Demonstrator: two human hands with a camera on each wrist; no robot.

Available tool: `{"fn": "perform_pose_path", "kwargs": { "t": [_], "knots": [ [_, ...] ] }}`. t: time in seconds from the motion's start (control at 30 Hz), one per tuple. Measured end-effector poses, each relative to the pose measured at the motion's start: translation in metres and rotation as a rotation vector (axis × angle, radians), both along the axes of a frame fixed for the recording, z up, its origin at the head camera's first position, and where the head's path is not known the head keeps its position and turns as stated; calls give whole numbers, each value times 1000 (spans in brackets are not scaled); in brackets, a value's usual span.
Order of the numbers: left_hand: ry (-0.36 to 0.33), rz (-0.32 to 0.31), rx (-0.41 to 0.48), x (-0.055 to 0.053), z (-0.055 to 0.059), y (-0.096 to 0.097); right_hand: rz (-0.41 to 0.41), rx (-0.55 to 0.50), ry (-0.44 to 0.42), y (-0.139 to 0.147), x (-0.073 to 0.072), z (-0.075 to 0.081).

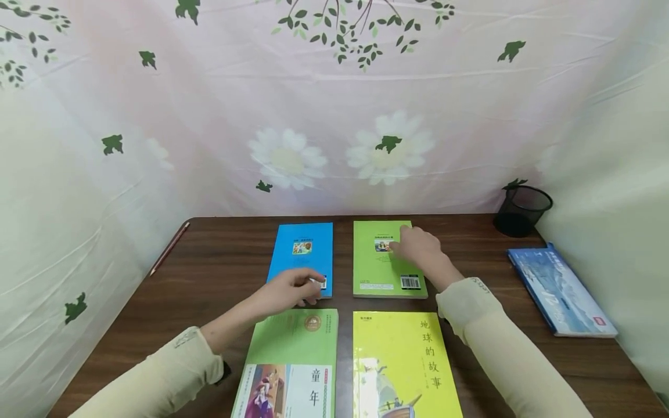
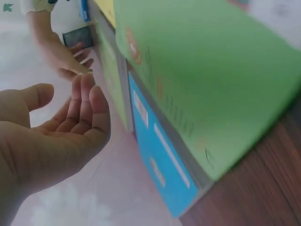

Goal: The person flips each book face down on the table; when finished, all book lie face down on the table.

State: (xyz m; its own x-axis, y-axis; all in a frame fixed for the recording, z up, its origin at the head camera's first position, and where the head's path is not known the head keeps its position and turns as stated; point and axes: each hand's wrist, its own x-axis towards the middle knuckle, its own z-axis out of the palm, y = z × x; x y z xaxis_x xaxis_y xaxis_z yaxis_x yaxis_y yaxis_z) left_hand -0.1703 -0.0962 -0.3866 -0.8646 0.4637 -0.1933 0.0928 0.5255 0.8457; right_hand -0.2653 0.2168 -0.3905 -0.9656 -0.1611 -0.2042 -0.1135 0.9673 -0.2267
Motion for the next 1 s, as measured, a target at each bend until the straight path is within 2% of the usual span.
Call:
{"fn": "perform_pose_path", "kwargs": {
  "t": [0.13,0.27,0.37,0.53,0.63,0.8,0.9,1.0],
  "knots": [
    [68,-7,-59,15,6,-21,76,-37,69,-20,13,4],
    [108,31,-162,34,5,-42,173,-81,108,-43,31,5],
    [108,69,-233,50,5,-53,224,-121,75,-60,44,6],
    [97,95,-317,77,7,-60,238,-151,10,-87,65,1],
    [78,96,-353,89,6,-61,243,-120,1,-100,76,-6],
    [38,124,-424,103,-1,-70,250,-105,-5,-110,87,-18],
    [-12,158,-481,112,-4,-78,272,-108,-13,-114,92,-22],
    [-78,162,-520,121,-8,-84,297,-101,-26,-117,96,-24]
  ]
}}
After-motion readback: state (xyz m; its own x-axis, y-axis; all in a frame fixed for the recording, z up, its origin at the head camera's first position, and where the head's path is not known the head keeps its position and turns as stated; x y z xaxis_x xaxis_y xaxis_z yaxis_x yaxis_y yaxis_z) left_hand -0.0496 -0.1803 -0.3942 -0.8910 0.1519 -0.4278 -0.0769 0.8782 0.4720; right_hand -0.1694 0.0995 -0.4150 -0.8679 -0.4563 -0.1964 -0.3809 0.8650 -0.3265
